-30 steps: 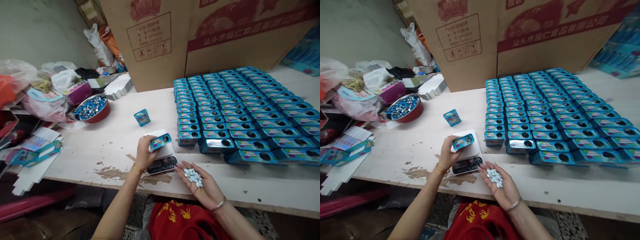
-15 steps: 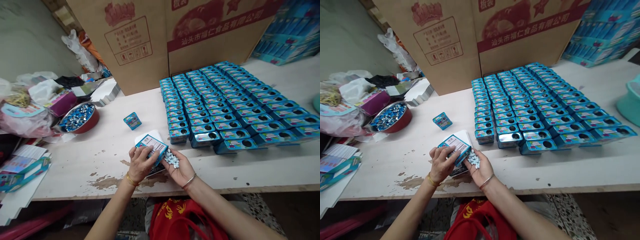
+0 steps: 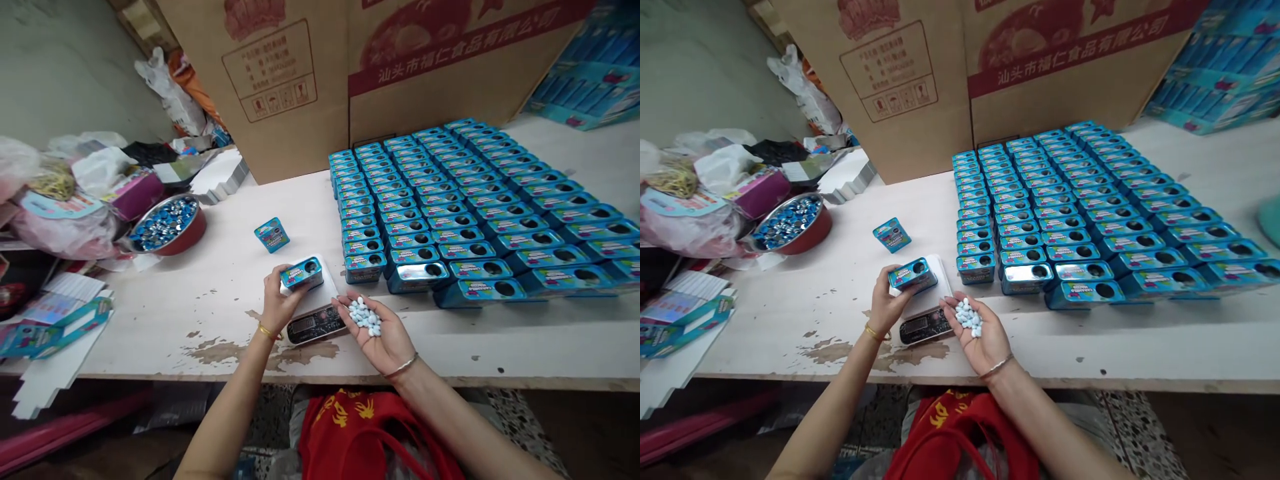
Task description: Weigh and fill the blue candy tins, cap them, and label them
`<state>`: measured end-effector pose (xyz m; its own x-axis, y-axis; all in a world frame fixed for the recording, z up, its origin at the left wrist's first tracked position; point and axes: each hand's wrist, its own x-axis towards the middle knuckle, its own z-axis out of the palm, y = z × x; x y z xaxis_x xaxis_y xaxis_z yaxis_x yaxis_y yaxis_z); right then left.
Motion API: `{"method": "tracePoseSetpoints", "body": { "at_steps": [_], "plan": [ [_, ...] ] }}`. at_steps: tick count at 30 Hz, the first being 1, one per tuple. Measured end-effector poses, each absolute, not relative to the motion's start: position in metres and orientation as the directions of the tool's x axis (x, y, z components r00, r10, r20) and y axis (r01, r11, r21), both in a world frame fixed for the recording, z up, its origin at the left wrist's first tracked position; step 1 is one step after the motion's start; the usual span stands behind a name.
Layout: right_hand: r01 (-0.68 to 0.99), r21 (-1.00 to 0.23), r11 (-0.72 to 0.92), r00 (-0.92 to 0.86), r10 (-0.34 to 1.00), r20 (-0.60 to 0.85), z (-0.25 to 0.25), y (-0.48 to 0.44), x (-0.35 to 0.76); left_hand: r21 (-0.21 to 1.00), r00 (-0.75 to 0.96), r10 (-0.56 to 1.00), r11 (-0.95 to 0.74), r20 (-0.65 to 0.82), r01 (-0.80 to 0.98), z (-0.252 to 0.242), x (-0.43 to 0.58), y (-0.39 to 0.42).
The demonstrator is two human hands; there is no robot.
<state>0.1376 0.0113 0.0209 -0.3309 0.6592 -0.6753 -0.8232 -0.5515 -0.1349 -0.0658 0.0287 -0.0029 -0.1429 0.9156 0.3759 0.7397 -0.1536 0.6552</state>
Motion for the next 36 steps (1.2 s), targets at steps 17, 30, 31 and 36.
{"method": "tracePoseSetpoints", "body": {
  "at_steps": [17, 30, 31, 36],
  "plan": [
    [-0.765, -0.063, -0.641, -0.393, 0.541, -0.744, 0.005, -0.03, 0.166, 0.423, 0.475, 0.836, -0.549, 0.275, 0.721, 0.016, 0.026, -0.048],
    [-0.784, -0.064, -0.617, -0.345, 0.519, -0.782, 0.008, -0.034, 0.17, 0.464, 0.427, 0.86, -0.51, 0.278, 0.725, 0.001, 0.045, -0.054],
    [-0.781, -0.065, -0.621, -0.346, 0.517, -0.783, 0.008, -0.034, 0.169, 0.452, 0.427, 0.859, -0.511, 0.282, 0.731, 0.0, 0.046, -0.054],
    [-0.771, -0.069, -0.633, -0.372, 0.536, -0.758, 0.0, -0.033, 0.168, 0.401, 0.451, 0.844, -0.536, 0.29, 0.743, 0.002, 0.045, -0.056]
  ]
}}
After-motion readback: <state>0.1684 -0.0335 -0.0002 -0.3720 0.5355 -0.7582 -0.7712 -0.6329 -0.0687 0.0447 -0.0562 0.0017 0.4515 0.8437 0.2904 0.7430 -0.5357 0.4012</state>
